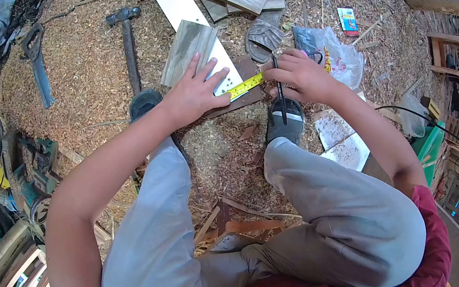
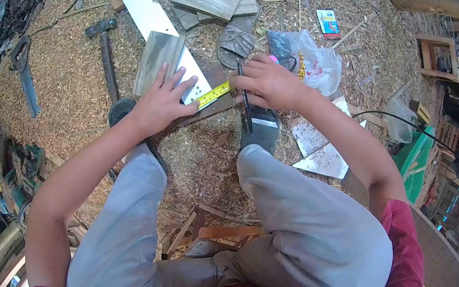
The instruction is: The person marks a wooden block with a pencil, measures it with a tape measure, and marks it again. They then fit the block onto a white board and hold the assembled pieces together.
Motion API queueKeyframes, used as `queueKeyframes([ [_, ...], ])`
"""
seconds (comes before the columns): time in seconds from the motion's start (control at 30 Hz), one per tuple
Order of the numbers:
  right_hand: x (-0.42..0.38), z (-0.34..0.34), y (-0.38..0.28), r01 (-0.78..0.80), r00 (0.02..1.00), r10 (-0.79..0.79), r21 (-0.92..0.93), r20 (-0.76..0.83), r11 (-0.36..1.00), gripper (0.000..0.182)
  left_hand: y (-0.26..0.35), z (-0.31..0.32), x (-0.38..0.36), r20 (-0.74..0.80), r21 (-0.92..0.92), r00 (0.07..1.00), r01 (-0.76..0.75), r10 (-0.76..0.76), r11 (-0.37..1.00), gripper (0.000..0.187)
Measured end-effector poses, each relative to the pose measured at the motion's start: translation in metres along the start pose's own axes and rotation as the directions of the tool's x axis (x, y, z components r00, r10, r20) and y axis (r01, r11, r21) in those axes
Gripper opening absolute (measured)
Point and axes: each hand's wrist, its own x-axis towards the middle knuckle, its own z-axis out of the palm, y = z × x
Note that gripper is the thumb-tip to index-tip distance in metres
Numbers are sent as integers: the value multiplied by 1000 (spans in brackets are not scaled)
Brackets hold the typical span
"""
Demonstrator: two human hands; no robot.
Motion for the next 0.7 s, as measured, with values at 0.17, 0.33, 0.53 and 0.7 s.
queueKeyframes([
  [0.17,8,14,-5,1,998,0,16,-61,1000,36,0,-1,0,-1,-10,1000,4,-4,1000,29],
  [0.33,11,22,-12,-11,996,13,21,-91,1000,35,0,-1,-1,-18,-34,1000,7,-8,999,29],
  [0.53,15,19,-24,-48,990,56,67,-128,997,30,1,0,-2,-36,-45,999,12,-13,999,26],
  [0.7,18,25,-31,-72,974,110,192,-199,979,28,0,6,-4,-66,-56,998,12,-16,998,24],
])
